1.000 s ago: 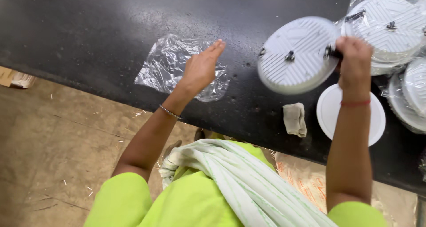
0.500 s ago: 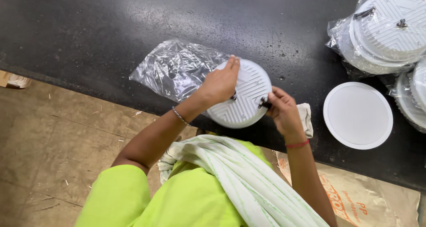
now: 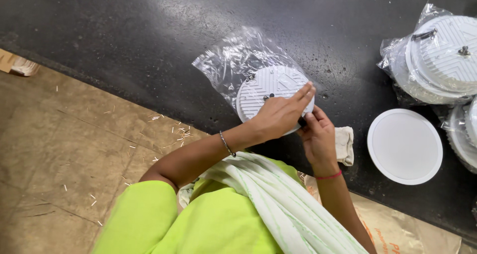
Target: The person wipes the white face of round LED panel light covers with a cloth, one at a time, then wraps each cleaned panel in clear plastic film and stacks the wrapped panels with others on the workbench.
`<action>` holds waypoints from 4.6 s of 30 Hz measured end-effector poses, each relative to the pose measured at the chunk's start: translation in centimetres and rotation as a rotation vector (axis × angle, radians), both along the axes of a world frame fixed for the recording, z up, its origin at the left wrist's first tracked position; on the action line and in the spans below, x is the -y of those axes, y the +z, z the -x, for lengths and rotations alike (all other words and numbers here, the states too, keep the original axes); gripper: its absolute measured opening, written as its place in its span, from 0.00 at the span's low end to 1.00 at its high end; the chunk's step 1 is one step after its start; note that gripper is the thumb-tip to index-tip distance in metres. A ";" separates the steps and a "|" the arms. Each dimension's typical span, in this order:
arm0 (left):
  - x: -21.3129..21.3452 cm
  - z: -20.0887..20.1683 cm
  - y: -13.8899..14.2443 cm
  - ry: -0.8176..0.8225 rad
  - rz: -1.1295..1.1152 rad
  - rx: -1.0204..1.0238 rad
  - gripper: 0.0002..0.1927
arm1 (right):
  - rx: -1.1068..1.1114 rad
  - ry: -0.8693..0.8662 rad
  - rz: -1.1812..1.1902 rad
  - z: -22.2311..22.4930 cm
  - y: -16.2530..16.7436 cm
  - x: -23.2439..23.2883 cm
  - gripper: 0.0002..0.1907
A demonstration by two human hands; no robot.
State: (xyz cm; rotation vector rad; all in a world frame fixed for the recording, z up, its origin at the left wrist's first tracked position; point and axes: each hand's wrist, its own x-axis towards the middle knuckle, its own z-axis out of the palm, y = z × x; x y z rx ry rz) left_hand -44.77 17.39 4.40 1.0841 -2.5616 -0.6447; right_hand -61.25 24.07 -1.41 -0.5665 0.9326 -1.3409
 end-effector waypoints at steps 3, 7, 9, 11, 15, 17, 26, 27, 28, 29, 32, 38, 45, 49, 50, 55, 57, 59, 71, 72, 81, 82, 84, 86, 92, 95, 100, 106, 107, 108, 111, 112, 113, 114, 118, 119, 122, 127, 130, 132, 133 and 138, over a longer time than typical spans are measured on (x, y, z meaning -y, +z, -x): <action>-0.6 -0.1 1.5 -0.039 -0.071 -0.045 0.36 | 0.000 0.009 0.014 -1.4 -0.5 1.1 0.18; -3.6 -1.7 4.1 -0.155 0.006 -0.117 0.42 | 0.173 -0.048 -0.111 -2.8 -1.8 3.3 0.28; -4.1 -3.3 5.3 -0.251 -0.081 -0.095 0.44 | 0.123 -0.005 -0.059 -3.3 -2.4 4.6 0.25; -4.0 -6.1 6.0 -0.363 -0.328 0.005 0.41 | 0.072 0.035 -0.006 -3.8 -3.1 5.8 0.22; -1.7 -12.0 4.4 0.080 0.076 0.077 0.54 | 0.071 0.022 -0.004 -4.7 -3.9 7.4 0.19; -0.6 -13.8 1.8 0.120 0.218 0.177 0.53 | 0.094 -0.007 -0.033 -4.8 -4.0 7.7 0.19; 2.7 -10.3 -6.2 0.067 0.589 -0.308 0.30 | 0.054 0.138 -0.004 -5.0 0.4 7.4 0.18; 3.2 -9.8 -5.7 0.048 0.554 -0.412 0.27 | 0.035 0.184 0.021 -4.3 2.2 6.7 0.17; 3.6 -9.6 -5.0 0.076 0.537 -0.474 0.26 | 0.015 0.230 0.047 -4.0 4.1 6.0 0.17; 3.9 -9.9 -4.1 0.105 0.519 -0.535 0.26 | -0.073 0.279 0.067 -2.9 6.4 5.2 0.18; 4.5 -10.2 -1.5 0.215 0.115 -0.850 0.20 | -0.262 0.168 0.309 2.3 13.3 2.0 0.17; 1.6 -9.6 0.4 0.243 -0.627 -1.075 0.19 | -0.608 0.161 0.246 4.1 12.7 5.8 0.16; -1.3 -8.5 0.1 0.262 -0.739 -0.968 0.16 | -0.496 0.589 -0.016 2.4 10.3 6.3 0.22; -1.1 -8.3 1.4 0.300 -0.669 -0.816 0.13 | -0.580 0.710 0.105 1.8 11.8 7.2 0.20; -1.1 -8.4 1.9 0.291 -0.601 -0.762 0.12 | -0.615 0.730 0.114 1.6 12.1 7.4 0.20; -0.5 -8.2 4.8 0.187 -0.077 -0.552 0.10 | -0.934 0.751 0.213 0.9 12.4 7.2 0.16; -0.4 -7.9 6.0 0.133 0.289 -0.465 0.11 | -1.130 0.731 0.182 0.6 12.1 7.1 0.16; -0.4 -7.6 7.0 0.151 0.144 -0.475 0.11 | -1.040 0.693 0.194 0.3 11.6 7.0 0.15; -0.6 -4.4 8.9 0.179 0.039 -0.477 0.12 | -0.783 0.566 0.227 0.4 11.2 6.2 0.14; -0.7 -4.3 8.9 0.173 0.041 -0.451 0.11 | -0.786 0.565 0.219 0.5 11.1 6.2 0.13; -0.2 -6.6 8.6 -0.264 -0.041 -0.408 0.18 | -0.643 0.606 0.235 0.9 10.0 6.4 0.10; 0.0 -6.6 8.5 -0.247 -0.072 -0.463 0.16 | -0.640 0.609 0.273 0.9 9.9 6.5 0.11; 0.6 -6.2 8.6 -0.211 -0.137 -0.574 0.11 | -0.634 0.618 0.345 0.8 9.9 6.5 0.14; 0.9 -5.7 8.9 -0.004 -0.205 -0.479 0.16 | -0.548 0.622 0.304 0.7 9.7 6.6 0.13; 1.1 -5.5 9.3 -0.030 -0.060 -0.564 0.14 | -0.486 0.653 0.322 0.6 9.5 6.9 0.12; 0.8 -5.9 8.4 -0.065 0.055 -0.524 0.11 | -0.463 0.678 0.234 0.7 9.9 6.8 0.10; 1.2 -6.9 7.2 -0.149 0.126 -0.463 0.13 | -0.527 0.680 0.267 0.6 11.2 6.3 0.13; 1.1 -7.9 7.4 -0.131 0.204 -0.285 0.18 | -0.641 0.706 0.410 1.2 11.0 6.8 0.14; 1.1 -8.0 7.6 -0.128 0.221 -0.252 0.18 | -0.632 0.713 0.374 1.4 10.8 6.8 0.13; 1.1 -7.9 7.7 -0.125 0.237 -0.220 0.17 | -0.623 0.718 0.335 1.5 10.5 6.9 0.11; 0.6 -5.8 7.9 -0.143 0.181 -0.496 0.14 | -0.545 0.693 0.342 1.9 9.6 7.2 0.17; 0.4 -4.8 8.0 -0.159 0.196 -0.501 0.13 | -0.570 0.691 0.417 2.0 9.4 7.2 0.16; 0.0 -3.7 8.0 -0.174 0.212 -0.506 0.12 | -0.596 0.688 0.491 2.2 9.2 7.3 0.15; -0.3 -2.5 8.0 -0.188 0.228 -0.513 0.11 | -0.622 0.687 0.566 2.4 9.0 7.4 0.14; -0.1 -0.9 7.8 -0.208 0.197 -0.539 0.06 | -0.674 0.670 0.658 2.8 8.6 7.1 0.12; 0.7 -1.8 7.7 -0.187 0.118 -0.543 0.04 | -0.647 0.661 0.526 2.8 8.6 6.9 0.12; 1.7 -3.8 7.3 -0.109 -0.075 -0.605 0.05 | -0.634 0.620 0.398 2.2 8.7 6.4 0.13; 1.8 -6.2 6.8 0.026 -0.264 -0.666 0.07 | -0.751 0.609 0.285 0.8 10.0 6.2 0.14; 2.2 -7.4 6.4 0.079 -0.273 -0.552 0.06 | -0.777 0.588 0.354 0.0 10.9 6.2 0.11; 2.6 -7.9 5.8 0.059 -0.320 -0.544 0.07 | -0.844 0.573 0.417 -0.5 11.3 6.1 0.07; 2.9 -8.1 5.5 0.044 -0.353 -0.544 0.08 | -0.884 0.580 0.391 -0.6 11.4 6.0 0.07; 4.9 -8.6 4.4 -0.027 -0.481 -0.407 0.08 | -0.958 0.561 0.470 -1.2 12.3 5.3 0.06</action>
